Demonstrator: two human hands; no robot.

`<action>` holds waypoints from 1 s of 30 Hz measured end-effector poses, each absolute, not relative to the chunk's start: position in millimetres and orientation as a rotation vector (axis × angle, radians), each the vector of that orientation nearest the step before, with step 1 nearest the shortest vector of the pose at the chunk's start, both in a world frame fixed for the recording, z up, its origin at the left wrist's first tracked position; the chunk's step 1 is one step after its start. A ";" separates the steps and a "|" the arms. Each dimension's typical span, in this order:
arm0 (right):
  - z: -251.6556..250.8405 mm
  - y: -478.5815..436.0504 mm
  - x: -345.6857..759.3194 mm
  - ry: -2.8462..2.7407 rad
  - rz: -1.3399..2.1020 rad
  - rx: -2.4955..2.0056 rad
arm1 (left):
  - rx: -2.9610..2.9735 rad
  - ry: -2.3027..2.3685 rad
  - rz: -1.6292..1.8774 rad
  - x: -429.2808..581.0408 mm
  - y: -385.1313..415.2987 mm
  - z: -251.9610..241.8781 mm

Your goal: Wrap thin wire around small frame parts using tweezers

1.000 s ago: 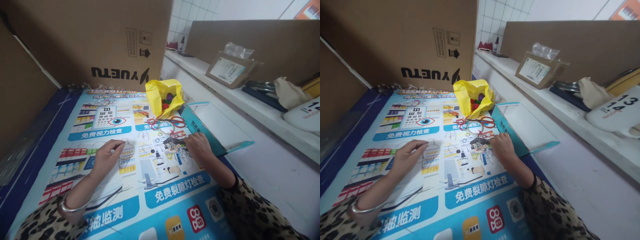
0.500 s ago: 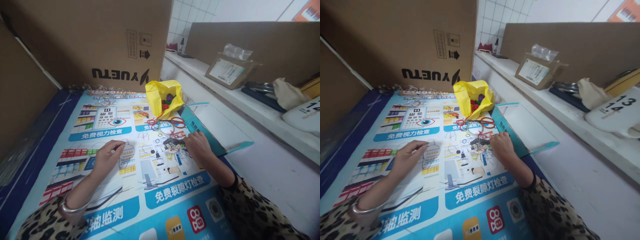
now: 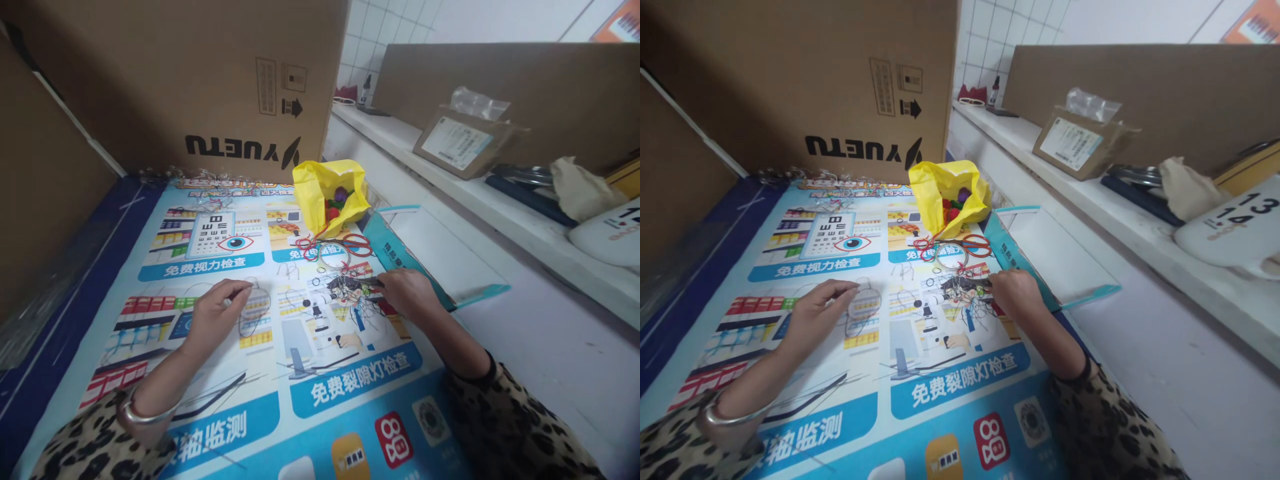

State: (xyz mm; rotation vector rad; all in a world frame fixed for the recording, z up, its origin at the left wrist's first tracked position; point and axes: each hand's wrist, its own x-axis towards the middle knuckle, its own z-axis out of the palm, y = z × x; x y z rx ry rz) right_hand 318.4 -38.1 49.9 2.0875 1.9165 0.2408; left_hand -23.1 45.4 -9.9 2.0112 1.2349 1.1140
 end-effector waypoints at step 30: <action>53.8 23.6 182.5 2.546 -1.117 2.342 | 2.110 1.162 1.100 -24.5 42.8 26.6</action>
